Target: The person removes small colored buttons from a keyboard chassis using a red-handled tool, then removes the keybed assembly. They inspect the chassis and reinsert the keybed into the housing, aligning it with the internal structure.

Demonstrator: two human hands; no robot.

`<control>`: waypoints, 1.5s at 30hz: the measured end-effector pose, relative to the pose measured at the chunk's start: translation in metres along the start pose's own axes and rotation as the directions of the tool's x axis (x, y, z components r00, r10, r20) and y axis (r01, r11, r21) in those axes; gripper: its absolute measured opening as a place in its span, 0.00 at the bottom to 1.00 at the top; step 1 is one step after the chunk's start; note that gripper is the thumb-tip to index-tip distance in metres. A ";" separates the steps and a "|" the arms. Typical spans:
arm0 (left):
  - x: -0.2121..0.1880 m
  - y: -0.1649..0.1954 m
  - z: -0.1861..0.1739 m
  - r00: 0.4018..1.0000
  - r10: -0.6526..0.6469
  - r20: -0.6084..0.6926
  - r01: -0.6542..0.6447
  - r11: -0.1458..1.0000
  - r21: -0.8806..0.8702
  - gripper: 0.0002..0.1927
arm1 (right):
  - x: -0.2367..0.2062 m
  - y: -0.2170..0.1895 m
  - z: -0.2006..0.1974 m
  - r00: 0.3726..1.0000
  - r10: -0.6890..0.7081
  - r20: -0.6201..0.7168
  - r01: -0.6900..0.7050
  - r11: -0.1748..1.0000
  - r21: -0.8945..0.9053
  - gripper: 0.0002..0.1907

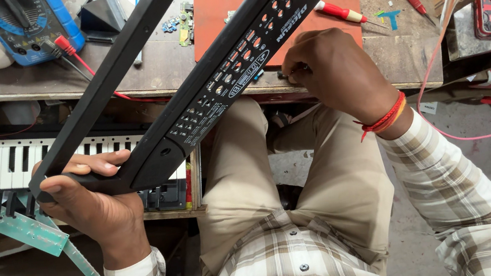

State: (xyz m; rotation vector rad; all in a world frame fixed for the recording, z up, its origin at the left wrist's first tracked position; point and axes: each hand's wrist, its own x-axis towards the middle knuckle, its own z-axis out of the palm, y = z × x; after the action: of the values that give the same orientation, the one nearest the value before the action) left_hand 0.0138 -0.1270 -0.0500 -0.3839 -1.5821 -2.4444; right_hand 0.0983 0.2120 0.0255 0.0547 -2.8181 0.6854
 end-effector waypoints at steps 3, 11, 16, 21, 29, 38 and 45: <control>0.002 0.000 0.000 1.000 0.003 0.013 -0.003 1.000 0.002 0.30 | -0.001 -0.004 0.004 1.000 0.015 -0.023 -0.016 1.000 -0.027 0.03; 0.003 0.001 -0.002 1.000 -0.016 0.007 0.016 1.000 -0.023 0.29 | -0.006 -0.008 0.012 0.995 0.098 -0.035 -0.101 0.989 -0.110 0.04; 0.004 -0.001 -0.004 1.000 -0.004 0.021 0.005 0.999 -0.045 0.29 | -0.006 -0.008 0.018 0.996 0.083 -0.032 -0.088 0.971 -0.220 0.04; 0.005 -0.001 -0.004 1.000 -0.016 0.009 0.016 0.999 -0.049 0.28 | -0.005 -0.002 0.017 0.998 0.034 -0.053 -0.042 0.987 -0.156 0.02; 0.004 0.003 -0.001 1.000 -0.020 0.007 0.020 0.999 -0.046 0.28 | -0.012 0.027 0.008 0.936 0.349 0.045 -0.205 0.437 0.876 0.02; 0.002 0.004 -0.001 1.000 -0.021 -0.012 0.020 0.999 -0.049 0.28 | -0.011 0.040 0.003 0.855 0.446 0.265 -0.243 -0.108 0.964 0.04; 0.003 0.006 -0.002 1.000 -0.009 0.006 0.009 0.999 -0.043 0.28 | 0.005 0.028 0.010 0.964 0.262 0.036 -0.248 0.847 0.470 0.07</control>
State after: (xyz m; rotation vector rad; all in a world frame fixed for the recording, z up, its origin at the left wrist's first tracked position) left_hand 0.0125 -0.1309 -0.0447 -0.3928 -1.5387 -2.4903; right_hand 0.0887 0.2329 0.0057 -0.2495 -2.5824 1.4110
